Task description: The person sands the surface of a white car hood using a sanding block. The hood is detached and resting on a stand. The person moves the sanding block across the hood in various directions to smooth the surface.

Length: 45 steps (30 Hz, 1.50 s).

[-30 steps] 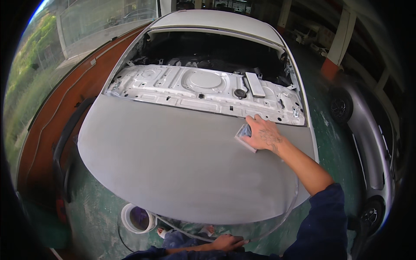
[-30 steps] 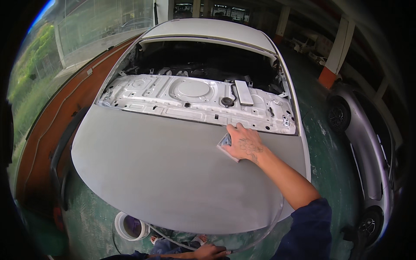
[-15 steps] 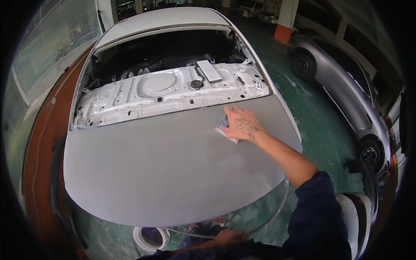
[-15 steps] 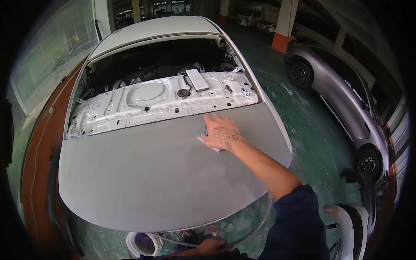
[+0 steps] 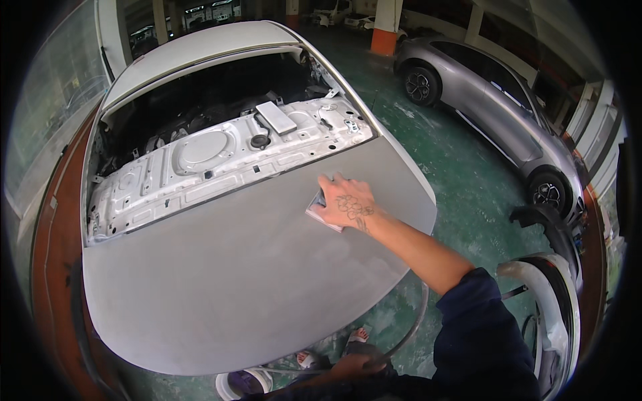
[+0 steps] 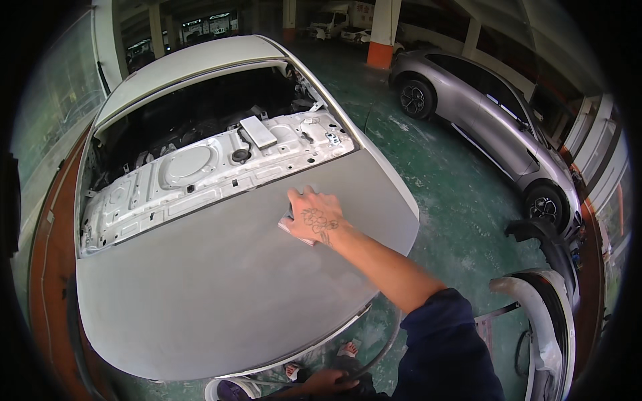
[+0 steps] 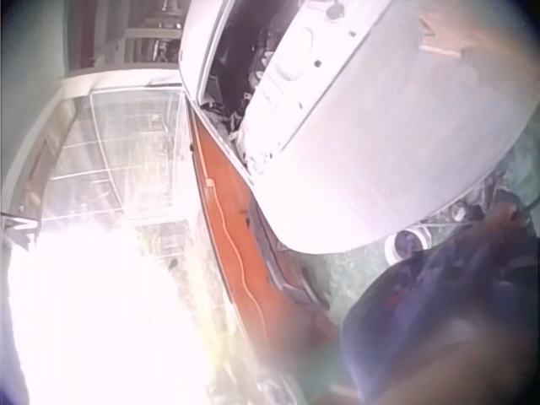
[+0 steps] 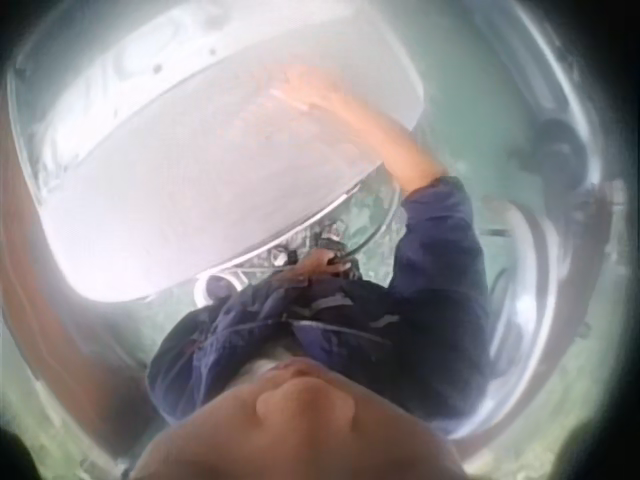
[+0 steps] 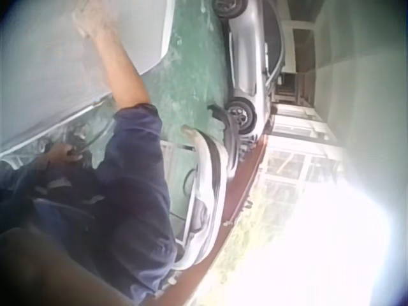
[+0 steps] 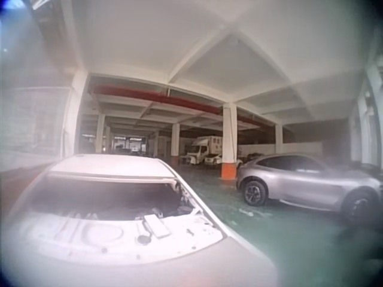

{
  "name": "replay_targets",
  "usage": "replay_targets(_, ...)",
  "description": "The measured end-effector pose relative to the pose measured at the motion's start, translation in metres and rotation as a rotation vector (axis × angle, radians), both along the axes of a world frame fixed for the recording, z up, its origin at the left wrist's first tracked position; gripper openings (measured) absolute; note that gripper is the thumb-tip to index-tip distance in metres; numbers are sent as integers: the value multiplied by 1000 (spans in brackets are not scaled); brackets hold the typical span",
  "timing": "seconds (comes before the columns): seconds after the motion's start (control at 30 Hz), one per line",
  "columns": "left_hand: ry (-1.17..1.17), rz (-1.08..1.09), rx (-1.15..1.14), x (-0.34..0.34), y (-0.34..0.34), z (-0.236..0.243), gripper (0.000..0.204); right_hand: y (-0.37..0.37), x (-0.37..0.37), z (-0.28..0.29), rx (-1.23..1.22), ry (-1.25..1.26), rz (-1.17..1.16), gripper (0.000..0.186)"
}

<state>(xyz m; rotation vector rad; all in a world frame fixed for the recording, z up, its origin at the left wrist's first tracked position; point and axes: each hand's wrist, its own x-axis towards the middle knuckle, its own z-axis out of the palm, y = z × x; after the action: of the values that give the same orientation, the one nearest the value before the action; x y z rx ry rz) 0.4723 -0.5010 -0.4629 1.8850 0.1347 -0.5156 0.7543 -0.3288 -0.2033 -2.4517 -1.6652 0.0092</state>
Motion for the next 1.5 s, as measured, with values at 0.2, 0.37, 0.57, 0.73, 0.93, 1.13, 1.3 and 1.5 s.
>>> replay_targets(0.2,7,-33,-18,9,3,23,66,-36,79,-11,12,-123,-172,51)
replay_targets(0.37,65,-85,-16,9,-3,29,67,-30,-15,1,-25,62,78,53)
replay_targets(0.57,-68,-121,-30,10,-20,8,73,-45,-83,-6,0,139,269,51)
replay_targets(0.73,-103,2,-43,-1,-24,18,74,-55,-16,-4,5,75,9,49)
replay_targets(0.93,-47,-9,-66,-2,-30,12,73,-61,27,-9,36,27,-277,47)
replay_targets(1.13,13,-194,-53,14,-36,13,73,-83,-80,-19,28,61,159,50)
replay_targets(1.3,-10,-103,-64,10,-43,-4,71,-88,-38,-9,-12,55,28,52)
replay_targets(1.5,-20,-5,18,10,-29,33,68,-104,67,-20,43,4,-332,44)
